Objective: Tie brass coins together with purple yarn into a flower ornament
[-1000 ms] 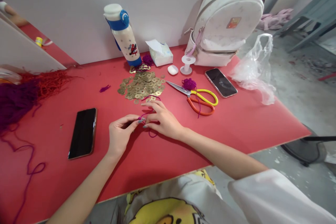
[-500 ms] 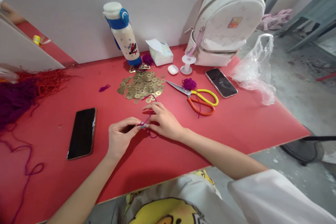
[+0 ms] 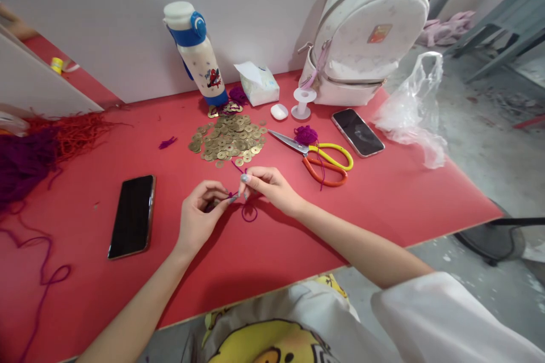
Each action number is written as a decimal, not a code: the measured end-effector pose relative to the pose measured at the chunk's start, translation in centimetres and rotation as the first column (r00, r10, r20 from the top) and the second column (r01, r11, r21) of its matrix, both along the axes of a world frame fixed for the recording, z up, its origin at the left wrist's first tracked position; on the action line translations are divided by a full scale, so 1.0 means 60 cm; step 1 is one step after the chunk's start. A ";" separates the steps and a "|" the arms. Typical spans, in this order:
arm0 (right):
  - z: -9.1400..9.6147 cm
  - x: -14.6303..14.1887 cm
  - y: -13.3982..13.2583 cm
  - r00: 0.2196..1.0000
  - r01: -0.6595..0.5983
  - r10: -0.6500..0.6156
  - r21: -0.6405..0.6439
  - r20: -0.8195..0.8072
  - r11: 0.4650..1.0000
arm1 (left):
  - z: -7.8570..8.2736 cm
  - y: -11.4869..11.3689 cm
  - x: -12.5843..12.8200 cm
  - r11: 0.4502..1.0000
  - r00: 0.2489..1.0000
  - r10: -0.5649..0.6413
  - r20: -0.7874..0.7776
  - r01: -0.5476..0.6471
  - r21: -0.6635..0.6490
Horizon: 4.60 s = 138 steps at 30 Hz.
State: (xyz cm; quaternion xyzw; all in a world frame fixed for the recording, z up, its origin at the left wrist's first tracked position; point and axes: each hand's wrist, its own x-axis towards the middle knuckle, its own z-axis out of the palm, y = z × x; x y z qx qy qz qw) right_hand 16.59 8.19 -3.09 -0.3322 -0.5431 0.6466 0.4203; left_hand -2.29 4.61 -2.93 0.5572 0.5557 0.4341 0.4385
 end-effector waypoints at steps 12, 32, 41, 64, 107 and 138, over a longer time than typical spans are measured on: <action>-0.004 0.003 0.010 0.971 0.207 -0.224 0.170 0.088 0.963 | -0.002 0.002 -0.006 0.996 0.993 -0.042 -0.106 0.049 0.069; -0.013 0.032 0.040 0.533 0.668 -0.838 0.549 0.116 0.501 | 0.001 0.009 -0.009 0.999 0.998 0.047 0.031 -0.047 -0.012; -0.018 -0.010 -0.008 0.767 -0.180 -0.272 0.601 0.581 0.779 | -0.006 0.011 -0.014 0.999 0.999 0.040 0.020 -0.040 -0.006; -0.006 -0.009 -0.007 0.895 -0.276 0.061 0.443 0.441 0.853 | 0.006 -0.011 -0.010 0.916 0.953 -0.018 -0.303 0.137 0.378; -0.023 -0.022 -0.021 0.822 -0.318 -0.052 0.533 0.567 0.784 | -0.006 0.001 -0.007 0.972 0.960 0.224 0.166 -0.233 0.034; -0.010 -0.014 -0.008 0.946 0.138 -0.213 0.291 0.246 0.947 | -0.008 -0.005 0.000 0.994 0.993 -0.016 -0.113 0.028 0.102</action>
